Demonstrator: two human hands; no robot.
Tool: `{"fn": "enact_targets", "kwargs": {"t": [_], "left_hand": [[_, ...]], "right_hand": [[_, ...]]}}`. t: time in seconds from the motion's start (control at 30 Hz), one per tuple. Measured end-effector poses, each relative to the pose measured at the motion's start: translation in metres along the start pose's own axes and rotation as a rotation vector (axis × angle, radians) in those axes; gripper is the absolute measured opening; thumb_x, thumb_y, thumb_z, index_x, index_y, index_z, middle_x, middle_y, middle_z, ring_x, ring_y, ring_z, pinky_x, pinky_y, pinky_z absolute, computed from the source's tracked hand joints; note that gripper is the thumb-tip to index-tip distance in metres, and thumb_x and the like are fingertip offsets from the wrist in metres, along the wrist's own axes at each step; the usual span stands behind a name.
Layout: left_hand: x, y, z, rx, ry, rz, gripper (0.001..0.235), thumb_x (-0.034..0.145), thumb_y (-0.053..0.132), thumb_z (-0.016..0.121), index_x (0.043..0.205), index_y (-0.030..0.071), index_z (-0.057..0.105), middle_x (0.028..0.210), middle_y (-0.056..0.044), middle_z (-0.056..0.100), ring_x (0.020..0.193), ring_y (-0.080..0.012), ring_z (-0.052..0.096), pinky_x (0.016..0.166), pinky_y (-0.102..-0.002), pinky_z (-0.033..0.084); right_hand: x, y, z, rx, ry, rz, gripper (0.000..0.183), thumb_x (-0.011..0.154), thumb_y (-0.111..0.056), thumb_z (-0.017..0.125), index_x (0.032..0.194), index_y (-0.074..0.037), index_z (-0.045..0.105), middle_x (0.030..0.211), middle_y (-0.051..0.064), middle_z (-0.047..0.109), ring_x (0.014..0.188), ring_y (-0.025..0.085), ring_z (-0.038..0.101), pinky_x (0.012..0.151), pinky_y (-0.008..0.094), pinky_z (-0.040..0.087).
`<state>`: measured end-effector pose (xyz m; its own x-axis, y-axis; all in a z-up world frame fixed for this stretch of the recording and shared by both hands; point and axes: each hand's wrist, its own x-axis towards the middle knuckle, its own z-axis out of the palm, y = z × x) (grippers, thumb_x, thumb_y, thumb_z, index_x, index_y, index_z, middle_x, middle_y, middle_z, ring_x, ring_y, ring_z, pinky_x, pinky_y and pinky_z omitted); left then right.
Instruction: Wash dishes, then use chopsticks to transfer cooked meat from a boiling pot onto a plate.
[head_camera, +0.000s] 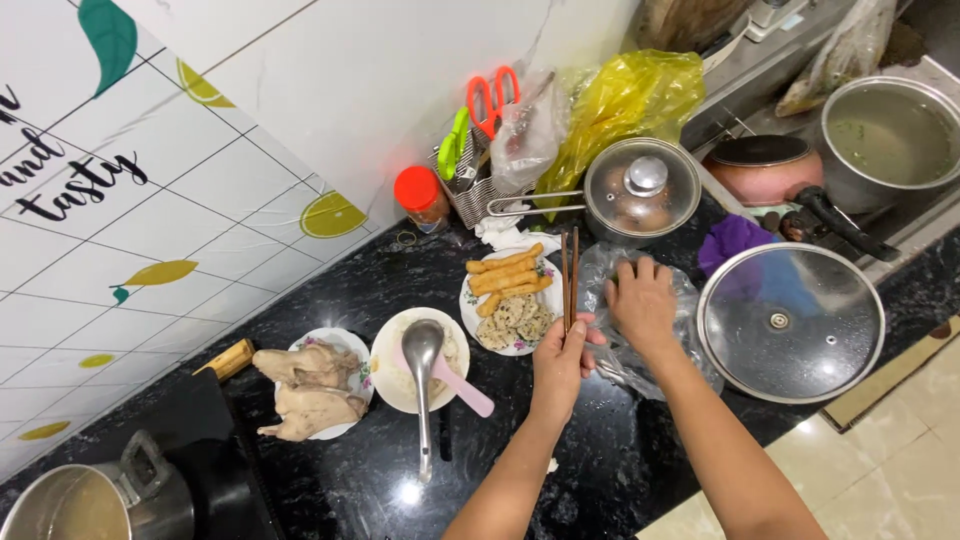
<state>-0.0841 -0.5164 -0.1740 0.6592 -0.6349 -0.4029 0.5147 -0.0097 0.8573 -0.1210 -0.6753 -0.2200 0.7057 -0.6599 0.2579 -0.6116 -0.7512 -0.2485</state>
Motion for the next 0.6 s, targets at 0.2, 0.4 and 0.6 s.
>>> {"fn": "enact_targets", "kwargs": {"t": [0.2, 0.4, 0.6], "left_hand": [[0.006, -0.006, -0.005, -0.022, 0.002, -0.007, 0.025, 0.107, 0.020, 0.051, 0.120, 0.006, 0.066, 0.088, -0.001, 0.069, 0.061, -0.0039, 0.052, 0.052, -0.021, 0.041], [0.016, -0.022, -0.006, 0.019, 0.002, -0.040, 0.026, 0.107, 0.022, 0.051, 0.121, 0.005, 0.067, 0.093, -0.003, 0.071, 0.059, -0.0038, 0.052, 0.052, -0.020, 0.042], [0.029, -0.056, -0.014, 0.063, 0.036, -0.183, 0.028, 0.107, 0.022, 0.047, 0.124, 0.006, 0.061, 0.107, -0.009, 0.068, 0.060, -0.0107, 0.066, 0.046, -0.023, 0.042]], "right_hand": [[-0.002, 0.004, 0.026, 0.025, -0.097, -0.034, 0.033, 0.086, -0.031, 0.074, 0.110, -0.010, 0.066, 0.113, 0.013, 0.059, 0.102, 0.038, 0.057, 0.071, 0.048, 0.057], [0.019, 0.023, 0.039, 0.201, -0.145, -0.150, 0.027, 0.090, -0.029, 0.069, 0.108, -0.008, 0.066, 0.108, 0.015, 0.064, 0.098, 0.037, 0.064, 0.085, 0.049, 0.055], [0.041, 0.055, 0.047, 0.715, -0.380, 0.161, 0.038, 0.095, -0.037, 0.066, 0.117, -0.008, 0.073, 0.105, 0.012, 0.075, 0.094, 0.023, 0.070, 0.086, 0.035, 0.052]]}}
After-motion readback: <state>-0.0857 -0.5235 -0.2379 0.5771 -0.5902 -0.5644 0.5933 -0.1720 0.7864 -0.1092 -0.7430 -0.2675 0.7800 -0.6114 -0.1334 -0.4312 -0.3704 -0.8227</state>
